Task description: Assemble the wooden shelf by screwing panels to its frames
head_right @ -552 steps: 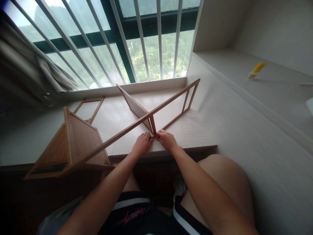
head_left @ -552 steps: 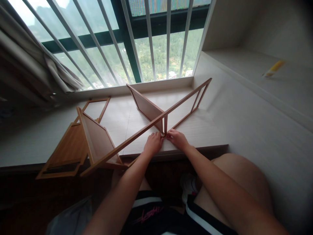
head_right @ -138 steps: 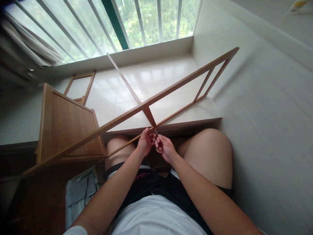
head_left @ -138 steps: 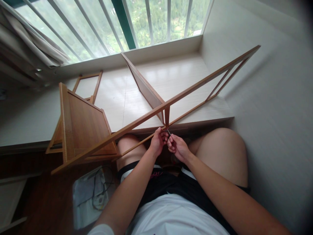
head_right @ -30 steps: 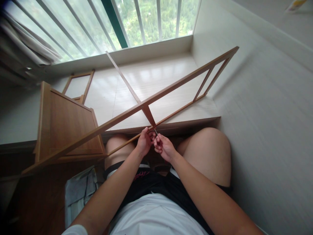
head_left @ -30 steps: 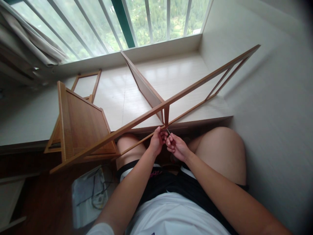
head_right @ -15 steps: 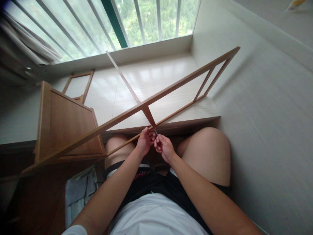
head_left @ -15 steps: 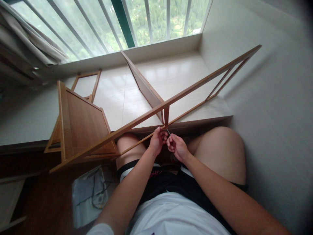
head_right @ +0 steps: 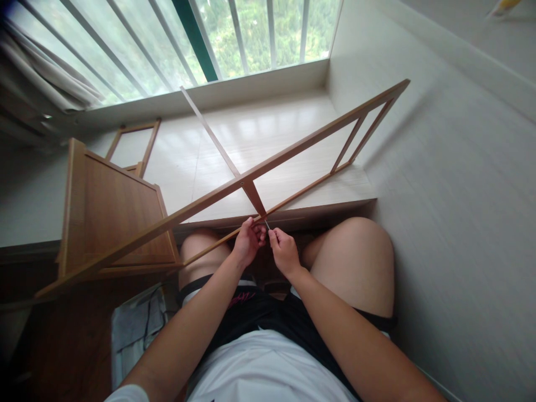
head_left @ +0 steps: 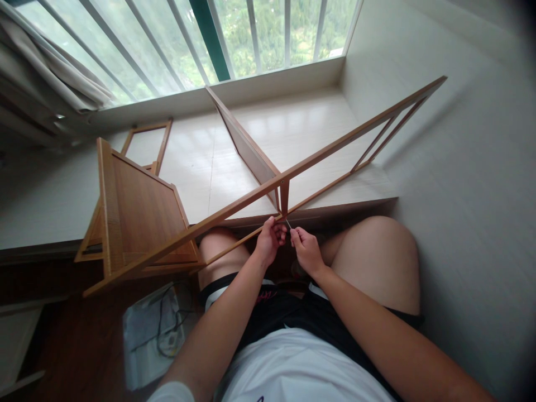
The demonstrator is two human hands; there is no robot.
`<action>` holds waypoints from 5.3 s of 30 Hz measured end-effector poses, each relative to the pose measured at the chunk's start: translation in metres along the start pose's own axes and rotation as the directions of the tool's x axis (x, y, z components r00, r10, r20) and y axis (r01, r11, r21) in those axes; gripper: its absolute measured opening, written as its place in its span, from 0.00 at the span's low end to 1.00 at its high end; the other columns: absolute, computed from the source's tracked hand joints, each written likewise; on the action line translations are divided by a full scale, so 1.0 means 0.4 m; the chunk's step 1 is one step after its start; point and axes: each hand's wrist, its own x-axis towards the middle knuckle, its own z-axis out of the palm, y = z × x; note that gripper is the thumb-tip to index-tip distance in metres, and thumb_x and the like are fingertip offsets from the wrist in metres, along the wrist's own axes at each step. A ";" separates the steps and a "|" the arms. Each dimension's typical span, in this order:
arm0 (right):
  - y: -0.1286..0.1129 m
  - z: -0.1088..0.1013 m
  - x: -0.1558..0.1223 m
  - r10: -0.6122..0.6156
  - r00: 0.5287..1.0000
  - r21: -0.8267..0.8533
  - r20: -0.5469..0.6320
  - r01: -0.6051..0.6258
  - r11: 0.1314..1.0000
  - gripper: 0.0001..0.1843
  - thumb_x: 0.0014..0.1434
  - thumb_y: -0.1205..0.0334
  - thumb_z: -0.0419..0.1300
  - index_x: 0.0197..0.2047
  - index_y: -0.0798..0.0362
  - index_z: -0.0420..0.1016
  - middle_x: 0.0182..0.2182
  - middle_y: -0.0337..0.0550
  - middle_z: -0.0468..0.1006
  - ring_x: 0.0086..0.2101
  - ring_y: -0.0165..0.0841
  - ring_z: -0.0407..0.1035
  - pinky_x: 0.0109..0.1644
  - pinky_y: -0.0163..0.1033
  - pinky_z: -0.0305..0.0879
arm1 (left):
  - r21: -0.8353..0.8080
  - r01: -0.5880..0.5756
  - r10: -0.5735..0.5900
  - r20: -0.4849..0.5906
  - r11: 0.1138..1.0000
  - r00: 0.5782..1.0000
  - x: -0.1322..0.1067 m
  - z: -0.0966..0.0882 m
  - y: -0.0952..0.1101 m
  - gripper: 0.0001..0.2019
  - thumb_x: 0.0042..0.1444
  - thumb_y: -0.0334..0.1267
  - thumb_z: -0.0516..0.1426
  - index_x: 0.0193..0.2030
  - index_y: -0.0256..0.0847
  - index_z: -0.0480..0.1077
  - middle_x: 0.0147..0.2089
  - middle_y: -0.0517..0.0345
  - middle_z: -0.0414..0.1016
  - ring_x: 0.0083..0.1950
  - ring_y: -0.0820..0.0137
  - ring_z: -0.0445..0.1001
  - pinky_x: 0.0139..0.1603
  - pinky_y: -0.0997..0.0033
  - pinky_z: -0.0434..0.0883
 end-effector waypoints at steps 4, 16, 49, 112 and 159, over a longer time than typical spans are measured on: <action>-0.001 -0.001 0.002 -0.041 0.999 -0.111 0.022 0.043 0.993 0.20 0.68 0.51 0.45 0.27 0.50 0.64 0.23 0.38 0.69 0.25 0.31 0.63 0.32 0.36 0.53 | -0.003 0.002 -0.002 -0.001 1.000 1.000 0.000 0.000 -0.001 0.20 0.57 0.54 0.54 0.40 0.37 0.72 0.27 0.61 0.68 0.23 0.78 0.63 0.21 0.76 0.57; -0.001 -0.002 -0.004 -0.182 0.983 -0.584 0.017 0.157 0.796 0.19 0.69 0.55 0.45 0.31 0.52 0.69 0.28 0.42 0.75 0.28 0.31 0.67 0.32 0.37 0.47 | -0.004 0.006 -0.006 0.014 1.000 1.000 0.001 -0.003 -0.002 0.21 0.56 0.54 0.54 0.43 0.37 0.73 0.28 0.60 0.69 0.23 0.78 0.63 0.22 0.76 0.57; 0.009 -0.020 0.009 -0.252 0.966 -0.647 0.063 0.232 0.726 0.19 0.69 0.56 0.45 0.30 0.52 0.68 0.28 0.42 0.74 0.28 0.30 0.66 0.31 0.37 0.47 | -0.011 0.011 -0.010 0.012 1.000 1.000 0.001 -0.007 -0.004 0.21 0.56 0.54 0.54 0.42 0.37 0.73 0.28 0.60 0.69 0.23 0.77 0.63 0.21 0.77 0.58; 0.003 0.011 -0.001 0.025 1.000 0.037 -0.006 -0.025 0.999 0.22 0.66 0.48 0.46 0.26 0.51 0.64 0.21 0.36 0.66 0.24 0.29 0.60 0.30 0.35 0.54 | -0.022 0.004 -0.004 0.002 1.000 1.000 -0.005 0.004 0.000 0.20 0.56 0.54 0.55 0.41 0.37 0.73 0.27 0.60 0.69 0.23 0.78 0.64 0.21 0.77 0.58; 0.004 0.004 0.009 0.035 0.999 0.112 0.028 -0.038 0.993 0.21 0.66 0.49 0.49 0.25 0.52 0.65 0.20 0.35 0.65 0.23 0.28 0.59 0.30 0.34 0.54 | -0.007 -0.007 0.007 0.022 1.000 1.000 0.001 -0.005 -0.006 0.21 0.57 0.54 0.54 0.43 0.37 0.72 0.28 0.60 0.69 0.24 0.77 0.63 0.22 0.76 0.58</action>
